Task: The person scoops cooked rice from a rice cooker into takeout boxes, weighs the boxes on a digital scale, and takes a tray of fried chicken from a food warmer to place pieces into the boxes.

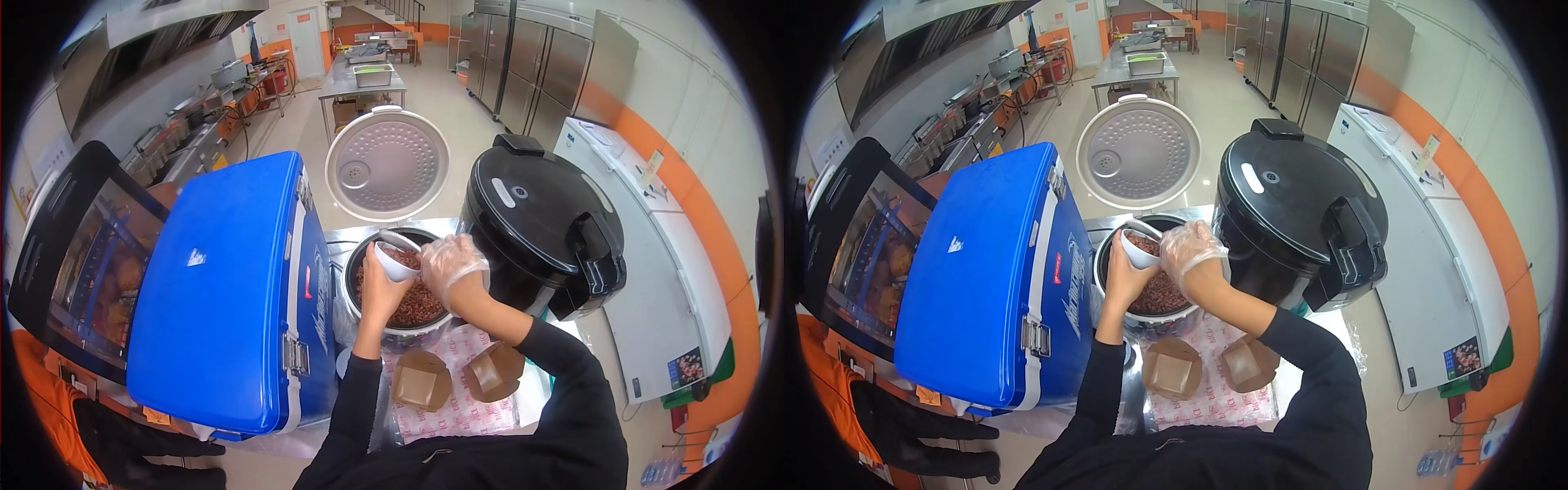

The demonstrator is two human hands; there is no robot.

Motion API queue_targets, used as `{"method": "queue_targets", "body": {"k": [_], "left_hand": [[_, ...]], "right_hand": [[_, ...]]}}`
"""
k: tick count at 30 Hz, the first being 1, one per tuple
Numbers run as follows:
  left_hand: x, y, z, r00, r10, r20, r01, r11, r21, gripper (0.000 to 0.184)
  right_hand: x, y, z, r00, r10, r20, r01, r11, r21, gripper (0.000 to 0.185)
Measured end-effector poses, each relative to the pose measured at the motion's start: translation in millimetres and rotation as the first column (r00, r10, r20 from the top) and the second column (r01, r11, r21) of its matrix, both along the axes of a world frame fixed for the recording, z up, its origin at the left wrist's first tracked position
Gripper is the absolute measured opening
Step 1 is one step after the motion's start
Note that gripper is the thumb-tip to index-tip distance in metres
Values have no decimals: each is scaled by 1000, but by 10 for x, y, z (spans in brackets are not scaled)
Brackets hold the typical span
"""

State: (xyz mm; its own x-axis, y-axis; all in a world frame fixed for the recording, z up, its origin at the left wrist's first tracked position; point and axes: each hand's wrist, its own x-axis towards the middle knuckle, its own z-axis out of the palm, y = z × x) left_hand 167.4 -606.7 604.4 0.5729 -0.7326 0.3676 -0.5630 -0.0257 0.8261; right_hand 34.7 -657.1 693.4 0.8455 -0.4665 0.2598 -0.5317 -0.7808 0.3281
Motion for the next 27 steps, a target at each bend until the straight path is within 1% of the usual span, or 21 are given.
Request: {"method": "queue_targets", "body": {"k": [1, 4, 5, 6, 7, 8, 9, 12, 13, 14, 16, 17, 18, 19, 20, 21, 22, 23, 24, 26, 27], "left_hand": [[-9, 3, 12, 1000, -6, -22, 6, 1000, -8, 106], [-23, 11, 5, 997, 7, -77, -9, 1000, -23, 106], [-21, 28, -28, 997, 18, -81, -21, 999, -32, 106], [-28, 59, -13, 996, 31, -84, -34, 999, -42, 106], [-47, 112, -8, 996, 85, -1, -85, 996, -25, 107], [-60, 125, 7, 994, 111, 4, -111, 993, -30, 108], [-81, 139, 15, 991, 135, 7, -135, 990, -32, 108], [-116, 94, -30, 988, 154, -1, -154, 987, -38, 109], [-137, 78, -51, 987, 161, -6, -161, 986, -32, 109], [-141, 72, -67, 985, 170, -10, -170, 985, -28, 109], [-102, 108, -99, 990, 136, -34, -137, 990, -22, 108], [-65, 112, -139, 993, 113, -40, -114, 993, -29, 107], [-39, 122, -164, 995, 91, -48, -93, 995, -37, 106], [-27, 140, -143, 993, 57, -101, -61, 997, -42, 101], [-24, 136, -116, 993, 53, -105, -61, 995, -79, 99], [-31, 135, -95, 993, 49, -108, -61, 992, -113, 96], [-44, 139, -79, 993, 44, -112, -60, 987, -147, 94], [-56, 145, -61, 995, 56, -78, -67, 987, -148, 91], [-50, 135, -91, 994, 69, -80, -81, 985, -151, 91], [-42, 135, -176, 992, 91, -85, -103, 984, -147, 90], [-41, 184, -146, 994, 105, -36, -109, 982, -154, 87]], "right_hand": [[-9, -10, 6, 999, -15, 49, 15, 1000, -3, 19], [33, 115, -126, 997, 51, -52, -59, 985, -163, 15], [16, 60, -85, 998, 68, -13, -69, 991, -110, 14], [-1, 51, -25, 1000, 5, 21, -3, 998, -66, 14], [-17, 52, 24, 997, -60, 51, 61, 998, -17, 14], [-36, 48, 43, 989, -126, 75, 124, 992, 34, 14], [-70, 89, -6, 989, -132, 61, 136, 987, -83, 13], [-12, 262, -96, 998, -8, -65, 0, 992, -123, 11], [-30, 282, -110, 997, 78, 29, -74, 988, -139, 13], [-43, 257, -66, 999, 28, 27, -25, 997, -78, 14], [-47, 221, 194, 997, -74, 15, 73, 996, 48, 20], [-42, 120, 118, 981, -175, 80, 179, 983, -45, 25], [-56, 55, 129, 920, -275, 278, 244, 959, 143, 30], [-71, -77, 90, 919, -279, 279, 181, 926, 330, 34], [-84, -226, -7, 917, -283, 281, 110, 856, 504, 39], [-89, -263, -88, 914, -190, 360, -74, 792, 606, 40], [-73, -300, -157, 955, -172, 242, -35, 743, 668, 41], [-53, -330, -217, 982, -142, 122, 11, 694, 720, 43], [-26, -270, -168, 985, -169, 26, 102, 701, 706, 45], [-56, -365, -331, 983, -35, 183, -111, 676, 729, 47], [-63, -461, -391, 982, -42, 185, -123, 599, 791, 47]]}}
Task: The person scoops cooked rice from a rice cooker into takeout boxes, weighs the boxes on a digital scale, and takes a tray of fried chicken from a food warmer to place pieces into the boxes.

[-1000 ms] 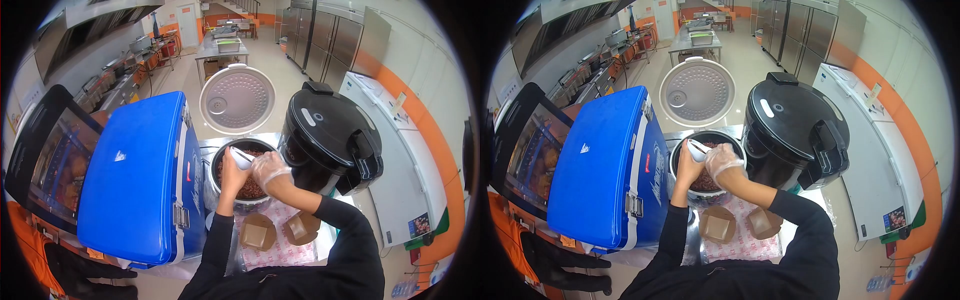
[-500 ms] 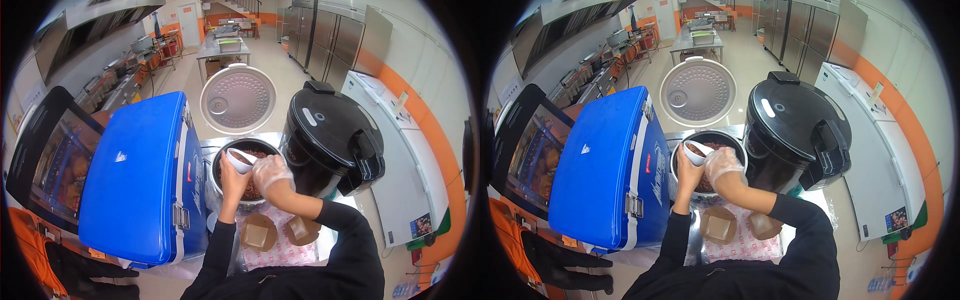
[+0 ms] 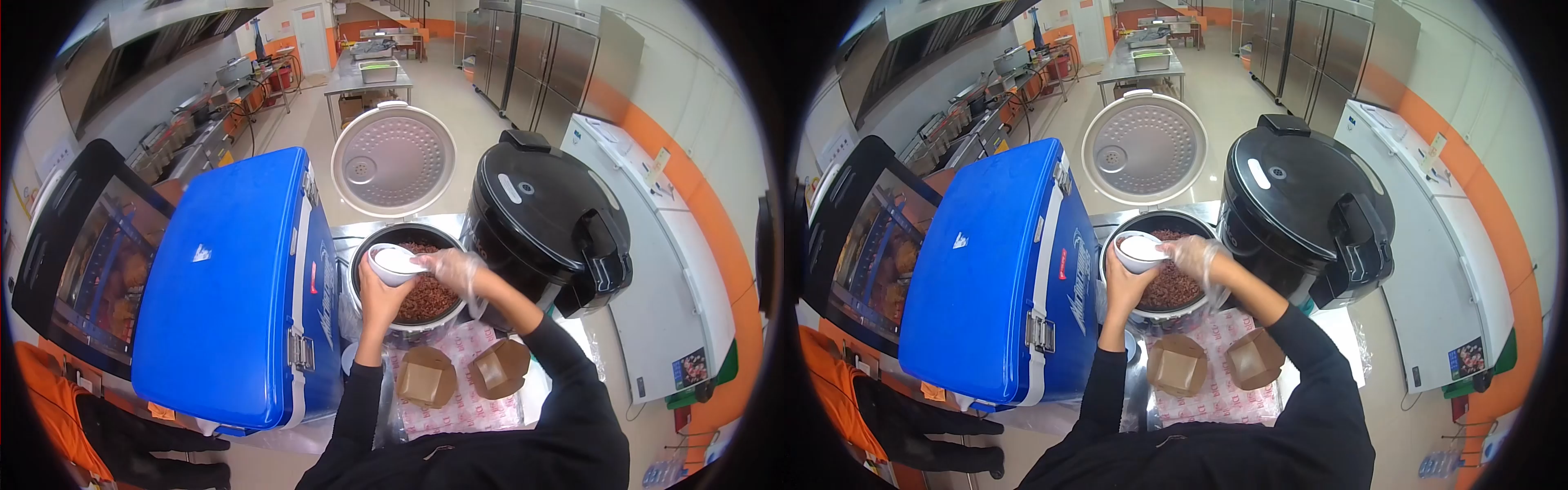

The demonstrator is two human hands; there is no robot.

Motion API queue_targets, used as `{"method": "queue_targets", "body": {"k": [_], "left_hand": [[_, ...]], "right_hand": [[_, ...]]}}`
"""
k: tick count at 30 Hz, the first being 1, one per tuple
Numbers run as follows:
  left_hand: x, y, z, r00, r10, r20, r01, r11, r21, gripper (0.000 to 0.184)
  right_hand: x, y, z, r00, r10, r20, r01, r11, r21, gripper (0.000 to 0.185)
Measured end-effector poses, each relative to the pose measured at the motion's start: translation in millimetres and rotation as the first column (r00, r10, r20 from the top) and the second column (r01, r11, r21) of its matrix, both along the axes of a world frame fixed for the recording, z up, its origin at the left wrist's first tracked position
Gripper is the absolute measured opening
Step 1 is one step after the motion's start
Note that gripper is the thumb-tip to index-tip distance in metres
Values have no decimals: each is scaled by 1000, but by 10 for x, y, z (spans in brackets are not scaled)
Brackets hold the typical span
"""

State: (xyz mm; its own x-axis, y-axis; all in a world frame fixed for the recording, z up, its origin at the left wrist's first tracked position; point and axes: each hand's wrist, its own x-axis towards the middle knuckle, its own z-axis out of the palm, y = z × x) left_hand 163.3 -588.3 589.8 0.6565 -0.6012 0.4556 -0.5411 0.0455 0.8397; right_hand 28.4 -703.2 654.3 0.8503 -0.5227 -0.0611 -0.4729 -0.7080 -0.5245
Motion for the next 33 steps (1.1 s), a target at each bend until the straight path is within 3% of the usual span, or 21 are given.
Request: {"method": "queue_targets", "body": {"k": [1, 2, 3, 5, 8, 10, 14, 17, 21, 24, 27, 30, 33], "left_hand": [[39, 29, 34, 999, -25, -43, 26, 1000, 13, 90], [95, 69, 66, 995, -49, -88, 51, 998, 25, 93], [139, 126, 100, 988, -71, -136, 76, 996, 39, 96], [200, 228, 232, 989, -35, -141, 36, 999, 9, 91], [218, 319, 384, 985, -6, -171, 9, 1000, 19, 88], [222, 344, 406, 978, -22, -207, 20, 1000, -8, 88], [259, 352, 306, 983, -47, -176, 36, 997, -65, 89], [260, 375, 315, 985, -39, -169, 32, 998, -45, 90], [253, 378, 287, 991, -28, -134, 25, 999, -24, 90], [232, 402, 288, 993, -21, -115, 20, 1000, -16, 92], [197, 460, 354, 994, -8, -109, 10, 1000, 17, 95], [145, 529, 454, 998, 39, -52, -36, 997, 66, 95], [85, 606, 518, 995, 83, 47, -88, 990, 113, 94]], "right_hand": [[40, -58, 128, 1000, 14, 9, -15, 996, 89, 48], [30, -59, 249, 994, -102, -23, 105, 975, 195, 48], [11, -245, -27, 921, 4, 388, -13, 1000, 20, 47], [94, -390, 113, 981, -191, 25, 192, 980, -47, 48], [347, -563, -364, 986, -136, -94, 62, 828, -557, 30], [402, -340, -337, 988, -91, -126, -33, 673, -739, 17], [367, -294, -412, 947, 160, -277, -308, 695, -650, 21], [234, -277, -475, 944, 203, -262, -322, 744, -585, 26], [191, -243, -323, 924, 130, -359, -285, 861, -421, 35], [155, -313, -334, 926, 237, -292, -345, 845, -408, 35], [133, -308, -295, 943, 277, -184, -323, 895, -306, 36], [127, -366, -298, 962, 203, -183, -234, 959, -163, 36], [96, -410, -299, 999, 10, -38, -12, 999, -51, 45]]}}
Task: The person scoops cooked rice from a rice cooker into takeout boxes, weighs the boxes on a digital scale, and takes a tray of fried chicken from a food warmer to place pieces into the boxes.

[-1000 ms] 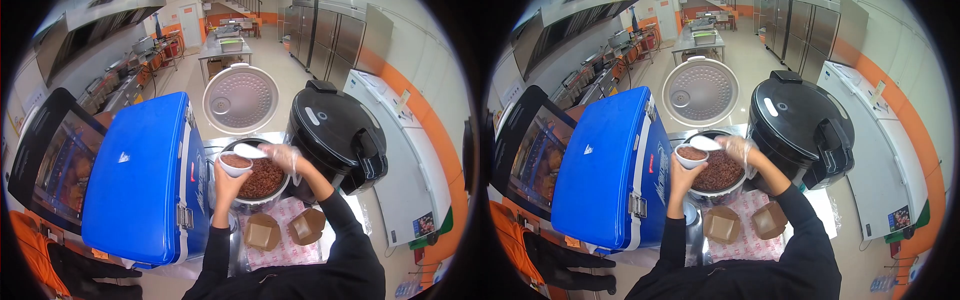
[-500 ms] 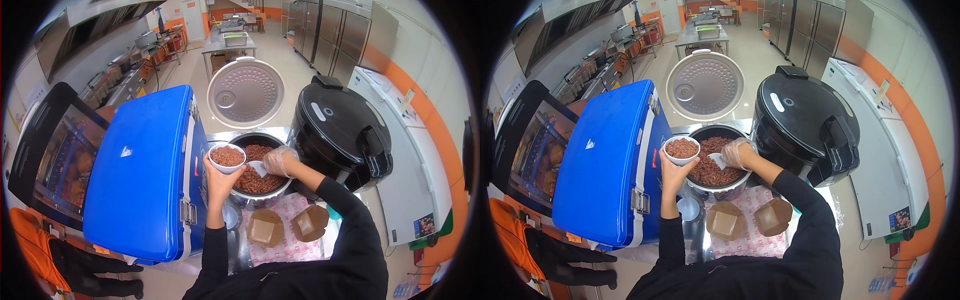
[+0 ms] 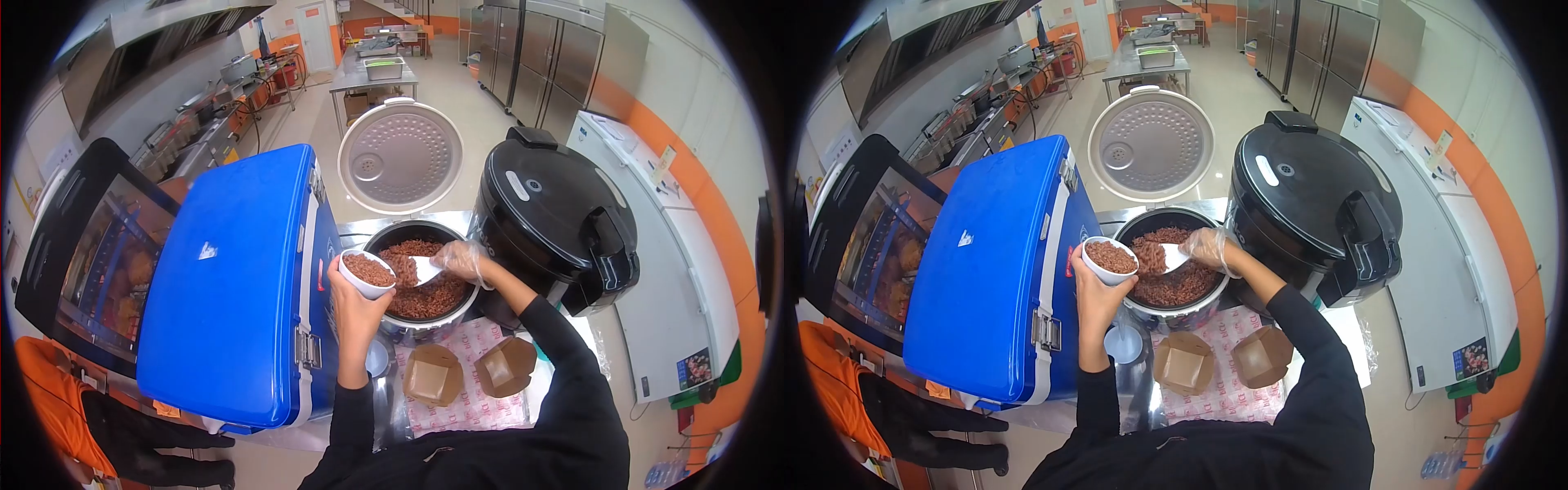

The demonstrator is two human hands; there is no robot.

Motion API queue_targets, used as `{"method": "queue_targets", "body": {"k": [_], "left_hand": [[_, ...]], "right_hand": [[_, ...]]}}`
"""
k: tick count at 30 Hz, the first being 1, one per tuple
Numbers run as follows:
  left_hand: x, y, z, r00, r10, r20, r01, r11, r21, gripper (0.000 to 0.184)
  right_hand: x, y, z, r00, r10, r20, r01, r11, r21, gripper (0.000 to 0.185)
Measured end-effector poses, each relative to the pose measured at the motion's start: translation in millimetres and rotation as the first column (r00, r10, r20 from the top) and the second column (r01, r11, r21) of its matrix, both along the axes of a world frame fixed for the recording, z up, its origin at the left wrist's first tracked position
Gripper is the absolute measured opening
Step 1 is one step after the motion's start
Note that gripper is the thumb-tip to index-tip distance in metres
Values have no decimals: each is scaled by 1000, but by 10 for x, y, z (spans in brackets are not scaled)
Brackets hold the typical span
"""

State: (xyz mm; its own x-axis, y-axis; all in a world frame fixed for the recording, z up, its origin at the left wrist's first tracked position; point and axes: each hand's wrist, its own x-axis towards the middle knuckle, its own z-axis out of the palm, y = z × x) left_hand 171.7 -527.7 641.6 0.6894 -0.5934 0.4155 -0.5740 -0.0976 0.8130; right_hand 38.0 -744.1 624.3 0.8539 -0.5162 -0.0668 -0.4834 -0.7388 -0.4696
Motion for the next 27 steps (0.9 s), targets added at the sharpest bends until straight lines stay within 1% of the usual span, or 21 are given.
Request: {"method": "queue_targets", "body": {"k": [1, 2, 4, 5, 8, 9, 10, 12, 13, 14, 15, 18, 19, 20, 22, 23, 26, 27], "left_hand": [[-29, 17, 31, 1000, 20, 24, -20, 999, 24, 95], [-40, 23, 49, 998, 38, 49, -41, 998, 49, 95], [-27, -10, 15, 999, 8, 48, -13, 996, 85, 94], [-17, -34, -21, 999, -7, 47, 2, 995, 105, 94], [13, -239, -165, 997, -68, 47, 63, 994, 93, 96], [12, -323, -210, 994, -105, -10, 105, 991, 80, 97], [-11, -397, -232, 993, -120, -5, 120, 991, 64, 97], [-63, -546, -260, 988, -151, 9, 151, 988, 31, 97], [-70, -620, -297, 988, -153, 15, 153, 988, -6, 97], [-74, -679, -347, 990, -137, -22, 136, 990, -31, 98], [-76, -673, -316, 988, -149, -39, 148, 989, -30, 98], [-79, -662, -340, 979, -199, -53, 197, 980, -30, 98], [-73, -667, -359, 975, -216, -50, 215, 976, -31, 99], [-82, -695, -382, 974, -214, -69, 211, 976, -43, 99], [-154, -744, -347, 972, -210, -107, 205, 977, -57, 99], [-164, -786, -311, 964, -194, -182, 185, 981, -64, 99], [-89, -720, -406, 967, -220, -127, 211, 974, -79, 100], [-70, -666, -378, 977, -205, -64, 201, 978, -57, 100]], "right_hand": [[-10, 6, 84, 1000, 24, -10, -24, 1000, -18, 45], [-54, 45, 159, 1000, 15, -8, -15, 996, -87, 42], [-125, 198, 404, 1000, -3, -4, 2, 975, -224, 38], [-124, 186, 414, 999, -45, 4, 45, 963, -266, 37], [-105, 337, 450, 993, -91, 78, 117, 878, -464, 37], [-116, 662, 744, 973, -208, 105, 233, 876, -422, 38], [-115, 785, 766, 982, -175, 72, 188, 875, -445, 28], [-111, 950, 569, 998, -45, 52, 67, 808, -585, 22], [-104, 1023, 455, 999, -43, 16, 45, 821, -570, 18], [-100, 1068, 368, 999, -39, -16, 23, 832, -555, 18], [-112, 1106, 385, 999, -41, 18, 45, 834, -550, 18], [-222, 1030, 612, 996, -72, -48, 18, 718, -696, 22], [-240, 1002, 693, 995, -70, 69, 98, 699, -709, 27], [-239, 997, 687, 991, -95, 94, 133, 663, -736, 34], [-210, 1067, 600, 999, -32, -23, 1, 602, -799, 37], [-182, 1100, 488, 1000, -10, 15, 17, 607, -794, 32], [-275, 1096, 781, 997, -49, -51, -1, 718, -696, 38], [-337, 1089, 916, 998, -53, 34, 62, 782, -620, 36]]}}
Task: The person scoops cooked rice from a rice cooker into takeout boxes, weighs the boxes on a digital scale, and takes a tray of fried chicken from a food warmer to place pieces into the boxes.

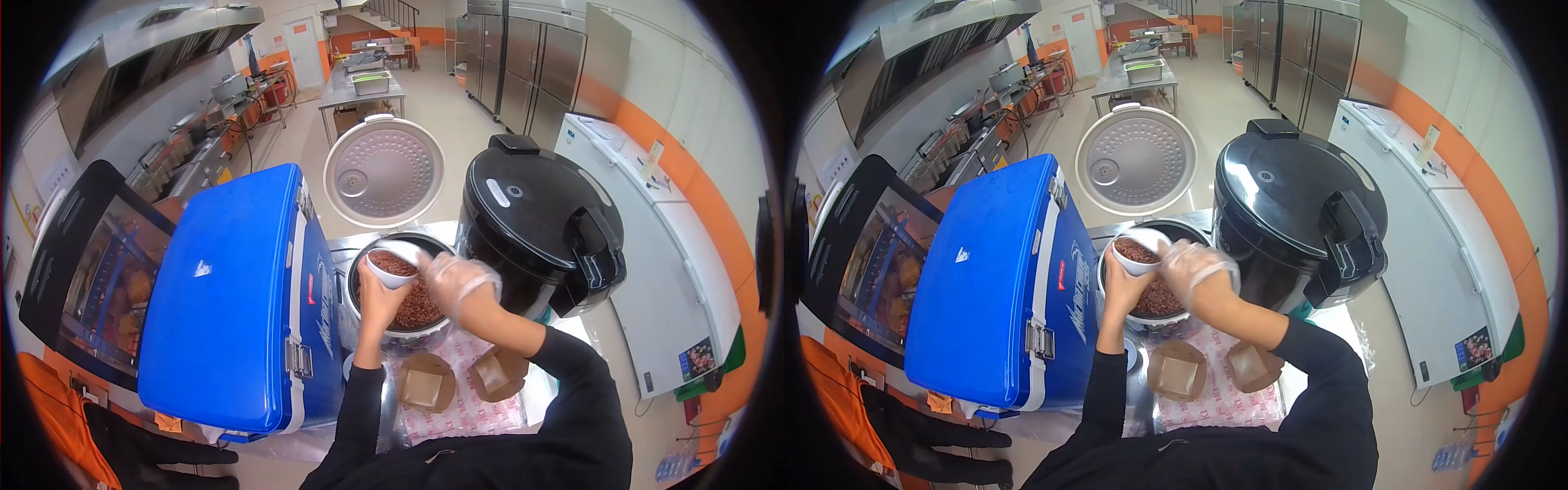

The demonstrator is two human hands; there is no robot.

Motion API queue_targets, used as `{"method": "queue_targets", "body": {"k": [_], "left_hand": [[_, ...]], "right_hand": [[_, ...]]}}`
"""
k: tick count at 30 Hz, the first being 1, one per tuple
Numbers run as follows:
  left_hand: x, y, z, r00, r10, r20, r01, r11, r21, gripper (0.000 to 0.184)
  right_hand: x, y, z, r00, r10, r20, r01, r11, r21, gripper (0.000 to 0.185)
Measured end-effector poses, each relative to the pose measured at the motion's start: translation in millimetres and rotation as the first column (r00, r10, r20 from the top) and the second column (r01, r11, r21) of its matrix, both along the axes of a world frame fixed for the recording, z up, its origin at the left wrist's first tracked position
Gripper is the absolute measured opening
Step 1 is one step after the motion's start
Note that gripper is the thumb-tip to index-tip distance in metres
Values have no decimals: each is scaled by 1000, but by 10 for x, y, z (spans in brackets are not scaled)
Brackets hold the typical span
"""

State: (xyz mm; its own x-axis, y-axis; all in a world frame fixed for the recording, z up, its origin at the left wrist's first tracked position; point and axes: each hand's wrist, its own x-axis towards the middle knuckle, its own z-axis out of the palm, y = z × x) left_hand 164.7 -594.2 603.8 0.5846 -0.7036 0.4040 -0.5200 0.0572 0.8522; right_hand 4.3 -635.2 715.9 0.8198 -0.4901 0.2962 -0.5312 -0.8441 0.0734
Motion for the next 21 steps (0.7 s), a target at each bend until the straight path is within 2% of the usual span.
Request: {"method": "queue_targets", "body": {"k": [1, 3, 5, 6, 9, 11, 13, 15, 16, 19, 20, 21], "left_hand": [[6, 25, 28, 1000, 5, -31, -5, 1000, -9, 101], [1, 19, 22, 998, 30, -58, -33, 999, -40, 100], [-52, 0, 16, 998, 46, -41, -47, 999, -26, 100], [-68, -11, 20, 998, 55, -31, -56, 998, -21, 99], [-42, 38, 15, 995, 38, -91, -43, 998, -53, 99], [-23, 64, 11, 995, 16, -97, -22, 998, -57, 98], [-52, 61, 41, 996, 2, -85, -9, 997, -81, 97], [-72, 34, 27, 995, 1, -96, -12, 994, -112, 95], [-70, 24, 37, 995, -6, -96, -6, 992, -124, 95], [-83, 50, 25, 996, -17, -82, 10, 996, -92, 97], [-72, 76, -13, 997, -30, -68, 25, 998, -66, 97], [-49, 86, -36, 998, -43, -48, 41, 998, -43, 97]], "right_hand": [[8, -48, -68, 994, -110, 21, 110, 994, 5, 36], [-3, -12, -124, 987, -163, 4, 163, 987, -2, 34], [86, 125, -317, 984, -138, -110, 153, 978, 145, 34], [115, 212, -327, 988, -117, -105, 132, 980, 151, 40], [75, 89, -47, 960, -259, -107, 275, 946, 174, 44], [22, -97, 2, 949, -304, 78, 273, 923, 273, 42], [16, -295, -169, 944, -160, 289, 20, 901, 434, 38], [77, -250, -301, 973, -101, 207, -23, 853, 522, 38], [74, -226, -327, 964, -83, 254, -66, 848, 527, 38], [71, -355, -460, 976, -39, 212, -95, 804, 587, 39], [64, -454, -456, 970, 7, 241, -164, 752, 638, 38], [100, -559, -472, 931, 28, 364, -300, 627, 719, 39]]}}
